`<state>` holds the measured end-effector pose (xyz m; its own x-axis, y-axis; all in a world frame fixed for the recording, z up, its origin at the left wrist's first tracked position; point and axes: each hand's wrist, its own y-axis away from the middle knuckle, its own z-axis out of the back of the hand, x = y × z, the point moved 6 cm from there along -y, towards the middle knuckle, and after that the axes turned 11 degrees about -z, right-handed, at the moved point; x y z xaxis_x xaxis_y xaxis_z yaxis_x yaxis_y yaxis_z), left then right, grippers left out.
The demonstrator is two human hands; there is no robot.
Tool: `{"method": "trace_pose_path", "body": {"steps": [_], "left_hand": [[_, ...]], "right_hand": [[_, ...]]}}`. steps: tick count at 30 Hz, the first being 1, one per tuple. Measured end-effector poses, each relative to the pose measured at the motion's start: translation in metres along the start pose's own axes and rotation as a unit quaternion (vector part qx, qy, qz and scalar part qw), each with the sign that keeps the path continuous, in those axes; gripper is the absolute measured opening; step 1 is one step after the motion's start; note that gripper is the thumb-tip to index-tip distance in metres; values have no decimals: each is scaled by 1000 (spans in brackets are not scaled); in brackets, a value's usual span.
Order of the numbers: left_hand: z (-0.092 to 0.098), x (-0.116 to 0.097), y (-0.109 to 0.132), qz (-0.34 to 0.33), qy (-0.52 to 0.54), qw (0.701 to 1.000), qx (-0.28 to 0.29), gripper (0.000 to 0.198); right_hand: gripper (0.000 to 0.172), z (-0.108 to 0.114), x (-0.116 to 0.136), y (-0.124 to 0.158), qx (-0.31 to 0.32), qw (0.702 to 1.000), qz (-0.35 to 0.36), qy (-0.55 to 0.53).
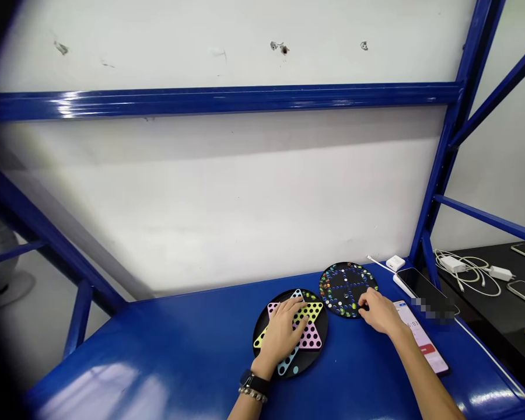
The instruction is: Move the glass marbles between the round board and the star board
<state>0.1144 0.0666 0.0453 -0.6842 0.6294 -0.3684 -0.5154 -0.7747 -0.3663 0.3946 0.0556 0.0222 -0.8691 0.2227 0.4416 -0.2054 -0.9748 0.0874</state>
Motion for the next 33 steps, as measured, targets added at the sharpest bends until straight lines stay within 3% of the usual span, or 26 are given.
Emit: {"method": "trace_pose_path", "body": {"steps": [4, 9, 14, 18, 24, 28, 33], "left_hand": [[0, 1, 0, -3, 2, 1000, 1, 30], [-1, 2, 1, -1, 4, 1000, -4, 29], [-1, 2, 1, 12, 7, 1000, 2, 28], [0, 2, 1, 16, 11, 1000, 5, 29], [0, 3, 1, 7, 7, 1000, 2, 28], [0, 3, 2, 5, -2, 1000, -2, 28], [1, 3, 2, 8, -4, 1000, -1, 28]], "right_hand": [[33, -1, 12, -1, 7, 999, 32, -19], [27, -11, 33, -2, 18, 997, 74, -11], [41, -10, 46, -7, 32, 997, 68, -1], [28, -10, 58, -10, 60, 995, 81, -7], [18, -22, 73, -9, 55, 991, 115, -51], [9, -17, 62, -15, -4, 988, 91, -123], [14, 10, 15, -30, -116, 983, 4, -140]]}}
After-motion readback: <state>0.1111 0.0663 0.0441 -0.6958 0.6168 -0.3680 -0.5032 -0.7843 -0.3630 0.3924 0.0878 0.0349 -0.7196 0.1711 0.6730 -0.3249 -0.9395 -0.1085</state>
